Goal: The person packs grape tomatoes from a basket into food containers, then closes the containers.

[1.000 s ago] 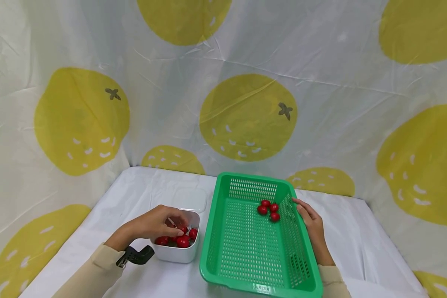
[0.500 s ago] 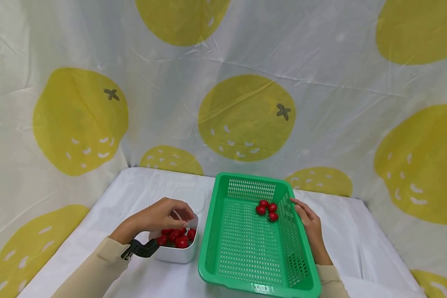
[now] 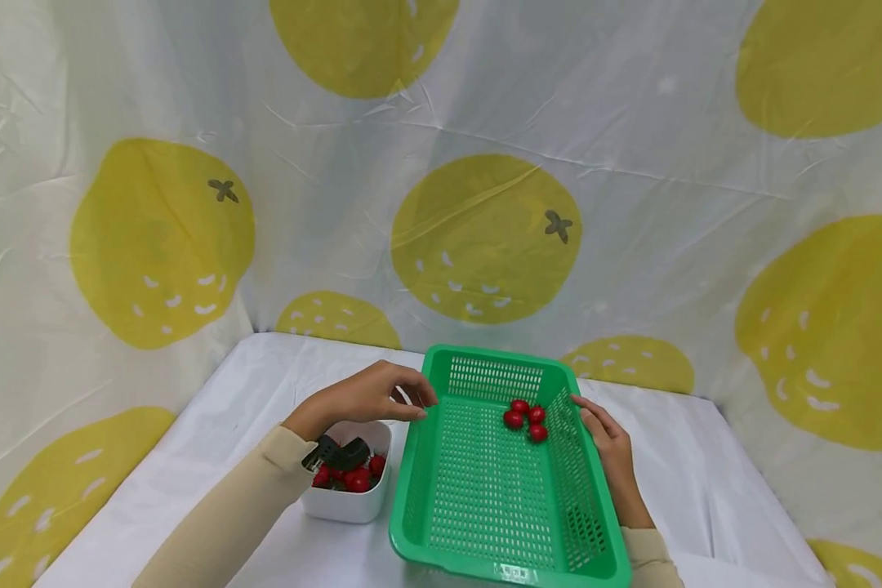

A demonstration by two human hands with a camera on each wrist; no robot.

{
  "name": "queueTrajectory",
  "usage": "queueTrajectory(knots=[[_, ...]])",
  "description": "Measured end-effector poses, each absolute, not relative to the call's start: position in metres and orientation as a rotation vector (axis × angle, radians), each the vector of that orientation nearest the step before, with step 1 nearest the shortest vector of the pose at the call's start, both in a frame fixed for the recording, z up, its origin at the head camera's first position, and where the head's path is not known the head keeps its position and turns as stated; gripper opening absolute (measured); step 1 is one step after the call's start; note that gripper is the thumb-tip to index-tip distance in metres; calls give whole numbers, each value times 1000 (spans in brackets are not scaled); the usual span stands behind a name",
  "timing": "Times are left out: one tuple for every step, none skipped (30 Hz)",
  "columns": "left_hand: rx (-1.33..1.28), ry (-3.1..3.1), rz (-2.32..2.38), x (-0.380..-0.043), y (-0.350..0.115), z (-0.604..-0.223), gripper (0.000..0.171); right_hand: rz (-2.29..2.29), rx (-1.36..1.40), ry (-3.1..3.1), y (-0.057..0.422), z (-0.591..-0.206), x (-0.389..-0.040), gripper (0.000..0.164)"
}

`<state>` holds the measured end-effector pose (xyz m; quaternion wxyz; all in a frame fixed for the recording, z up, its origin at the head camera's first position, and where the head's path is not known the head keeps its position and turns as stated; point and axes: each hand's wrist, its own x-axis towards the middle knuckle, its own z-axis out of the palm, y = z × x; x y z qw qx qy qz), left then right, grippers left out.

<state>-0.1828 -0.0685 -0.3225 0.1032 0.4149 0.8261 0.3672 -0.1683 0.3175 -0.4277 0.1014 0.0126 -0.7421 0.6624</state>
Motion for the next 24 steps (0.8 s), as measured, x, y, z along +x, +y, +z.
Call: queueTrajectory(knots=[[1225, 2438, 1081, -186, -64, -321, 18, 1949, 45, -2192, 318, -427, -168, 41], [1228, 2441, 1075, -189, -59, -320, 18, 1943, 48, -2190, 318, -427, -169, 41], [1229, 2441, 1071, -192, -54, -320, 17, 1943, 50, -2188, 318, -427, -169, 40], [1230, 2439, 1069, -195, -49, -319, 17, 1947, 48, -2184, 318, -426, -169, 40], [1233, 2435, 1066, -197, -44, -318, 17, 1956, 40, -2179, 317, -426, -169, 40], [1238, 2432, 1061, -200, -39, -318, 17, 1967, 33, -2174, 317, -427, -169, 40], [1242, 2426, 1061, -202, -34, -318, 17, 1976, 27, -2168, 317, -427, -169, 41], [1248, 2424, 1058, -205, -29, -318, 16, 1985, 21, -2163, 317, -427, -169, 41], [1250, 2423, 1058, -207, -24, -318, 16, 1989, 18, -2158, 317, -427, -168, 41], [1252, 2420, 1059, -210, -20, -319, 16, 1992, 20, -2157, 316, -428, -168, 41], [1257, 2418, 1058, -212, -16, -320, 16, 1993, 24, -2158, 316, -428, -167, 41], [1260, 2416, 1057, -214, -11, -321, 16, 1993, 26, -2157, 316, -429, -167, 41], [1263, 2411, 1058, -217, -8, -322, 16, 1991, 27, -2158, 316, -429, -167, 41], [1268, 2411, 1053, -219, -4, -323, 16, 1987, 27, -2162, 316, -430, -167, 41], [1270, 2409, 1046, -221, -1, -324, 16, 1979, 28, -2173, 317, -430, -167, 41], [1275, 2405, 1040, -224, 2, -325, 16, 1972, 29, -2179, 317, -431, -167, 41], [1278, 2405, 1034, -226, 5, -326, 16, 1966, 28, -2184, 317, -431, -166, 41], [1278, 2404, 1035, -228, 8, -327, 15, 1960, 35, -2187, 318, -432, -166, 40], [1278, 2400, 1044, -231, 11, -328, 15, 1953, 44, -2190, 318, -432, -166, 40], [1277, 2403, 1049, -233, 14, -330, 15, 1951, 52, -2189, 318, -431, -167, 40], [1277, 2399, 1064, -236, 17, -331, 15, 1953, 60, -2187, 319, -431, -167, 40], [1278, 2394, 1079, -238, 20, -332, 15, 1959, 67, -2181, 319, -431, -167, 40], [1276, 2390, 1094, -240, 23, -333, 15, 1965, 68, -2179, 319, -431, -168, 40], [1275, 2381, 1109, -242, 26, -334, 15, 1969, 67, -2178, 319, -430, -168, 39]])
